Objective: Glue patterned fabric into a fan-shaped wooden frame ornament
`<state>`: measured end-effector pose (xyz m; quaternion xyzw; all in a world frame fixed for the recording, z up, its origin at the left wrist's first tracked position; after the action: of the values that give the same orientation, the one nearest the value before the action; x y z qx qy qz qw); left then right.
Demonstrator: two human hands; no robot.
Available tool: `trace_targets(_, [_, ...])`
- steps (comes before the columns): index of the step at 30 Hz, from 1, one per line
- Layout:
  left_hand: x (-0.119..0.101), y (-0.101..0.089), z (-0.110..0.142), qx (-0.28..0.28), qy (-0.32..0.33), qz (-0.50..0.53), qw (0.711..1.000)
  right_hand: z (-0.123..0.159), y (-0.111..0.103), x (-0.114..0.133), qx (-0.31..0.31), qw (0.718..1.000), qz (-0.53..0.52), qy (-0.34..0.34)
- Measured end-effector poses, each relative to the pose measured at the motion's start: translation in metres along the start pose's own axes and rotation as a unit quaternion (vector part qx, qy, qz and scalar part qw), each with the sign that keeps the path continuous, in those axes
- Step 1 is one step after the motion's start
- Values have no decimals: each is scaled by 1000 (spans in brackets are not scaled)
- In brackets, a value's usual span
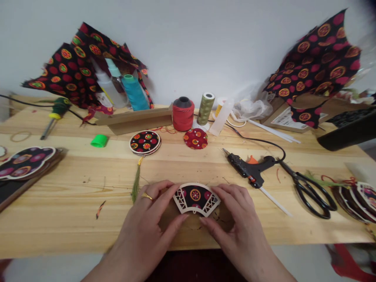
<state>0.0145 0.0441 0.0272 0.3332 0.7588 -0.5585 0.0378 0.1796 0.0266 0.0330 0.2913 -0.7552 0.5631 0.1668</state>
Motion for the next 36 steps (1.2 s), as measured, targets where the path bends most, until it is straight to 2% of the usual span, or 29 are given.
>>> trace_targets(23, [-4,-2,-1,-16,18,-18,1000,-1,1,-1,3,1000,3,4])
trace_targets(36, [-2,-1,-3,-13,6,-16,1000,0,3,-3,5,1000,10,10])
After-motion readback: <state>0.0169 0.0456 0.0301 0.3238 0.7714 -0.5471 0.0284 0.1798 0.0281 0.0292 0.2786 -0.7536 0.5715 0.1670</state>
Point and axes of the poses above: each hand's wrist, its own z-axis away from the middle knuckle, its own y-axis out of the palm, x = y × z, the point moved 9 cm from there along -z, towards the middle knuckle, and after that the axes turned 7 degrees about -x, right-handed, at the moved point
